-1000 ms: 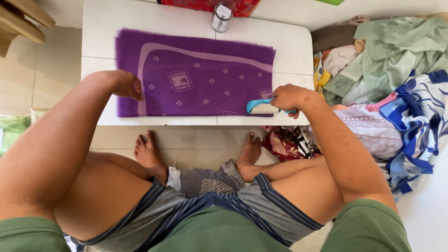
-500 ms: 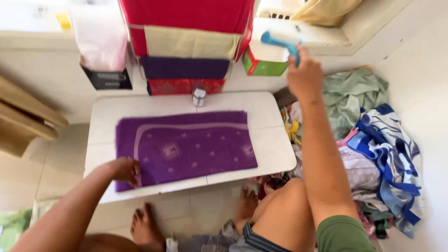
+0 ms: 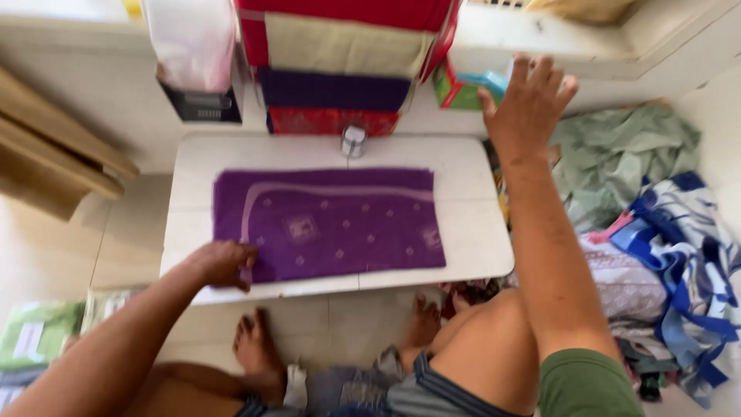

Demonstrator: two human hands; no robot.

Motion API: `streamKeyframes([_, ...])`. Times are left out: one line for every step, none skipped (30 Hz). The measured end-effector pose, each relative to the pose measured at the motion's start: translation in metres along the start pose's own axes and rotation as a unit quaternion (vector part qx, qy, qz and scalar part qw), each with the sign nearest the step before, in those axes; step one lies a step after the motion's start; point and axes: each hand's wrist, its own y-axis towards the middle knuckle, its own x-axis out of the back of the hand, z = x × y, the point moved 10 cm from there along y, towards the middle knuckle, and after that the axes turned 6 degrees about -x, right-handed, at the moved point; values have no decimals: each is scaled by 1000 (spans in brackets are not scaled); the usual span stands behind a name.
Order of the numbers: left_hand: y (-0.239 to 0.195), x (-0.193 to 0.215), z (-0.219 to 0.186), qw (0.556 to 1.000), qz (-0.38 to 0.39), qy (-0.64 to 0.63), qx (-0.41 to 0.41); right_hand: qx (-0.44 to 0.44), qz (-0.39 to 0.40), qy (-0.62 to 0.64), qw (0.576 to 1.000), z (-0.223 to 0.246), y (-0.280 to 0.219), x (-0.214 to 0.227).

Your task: The person cleans lint from a purple fabric using a lint roller, folds the fabric, and then places it into a clear plastic bag.

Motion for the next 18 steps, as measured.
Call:
streamKeyframes([5, -16, 8, 1000, 14, -10, 1, 5, 16, 4, 1000, 9, -15, 2])
streamKeyframes([11, -24, 16, 1000, -4, 10, 0, 75, 16, 55, 996, 29, -30, 10])
streamKeyframes([16, -32, 24, 999, -22, 30, -2, 143, 16, 108, 984, 49, -46, 21])
streamKeyframes([16, -37, 28, 1000, -16, 24, 1, 147, 23, 112, 983, 60, -63, 27])
streamKeyframes([15, -37, 28, 999, -34, 33, -17, 168, 243, 225, 929, 82, -92, 2])
streamKeyframes([13, -39, 28, 997, -53, 42, -34, 181, 447, 322, 815, 107, -135, -11])
streamKeyframes([6, -39, 19, 998, -48, 34, -30, 186, 453, 324, 809, 107, -168, -40])
streamKeyframes([0, -31, 12, 997, -60, 52, -25, 228, 519, 264, 780, 108, -215, -77])
streamKeyframes([-6, -22, 5, 995, -72, 70, -20, 267, 579, 201, 744, 106, -262, -111])
streamKeyframes([-3, -26, 8, 995, -70, 67, -15, 272, 580, 203, 741, 107, -275, -112])
streamKeyframes([-2, -29, 9, 994, -78, 78, -16, 302, 576, 191, 735, 109, -291, -111])
streamKeyframes([1, -32, 10, 992, -86, 88, -19, 332, 572, 178, 728, 110, -307, -110])
streamKeyframes([2, -36, 10, 993, -84, 84, -16, 336, 574, 179, 725, 109, -313, -107])
streamKeyframes([2, -37, 12, 992, -90, 87, -7, 344, 563, 189, 727, 110, -314, -103])
streamKeyframes([3, -38, 13, 991, -96, 90, 1, 353, 552, 199, 729, 110, -315, -99])
streamKeyframes([-5, -32, 9, 992, -96, 86, 5, 357, 552, 199, 727, 110, -312, -90])
streamKeyframes([-12, -26, 4, 991, -99, 88, 6, 335, 564, 213, 724, 107, -307, -84])
streamKeyframes([-17, -16, -1, 990, -103, 92, 7, 311, 575, 225, 722, 103, -301, -77])
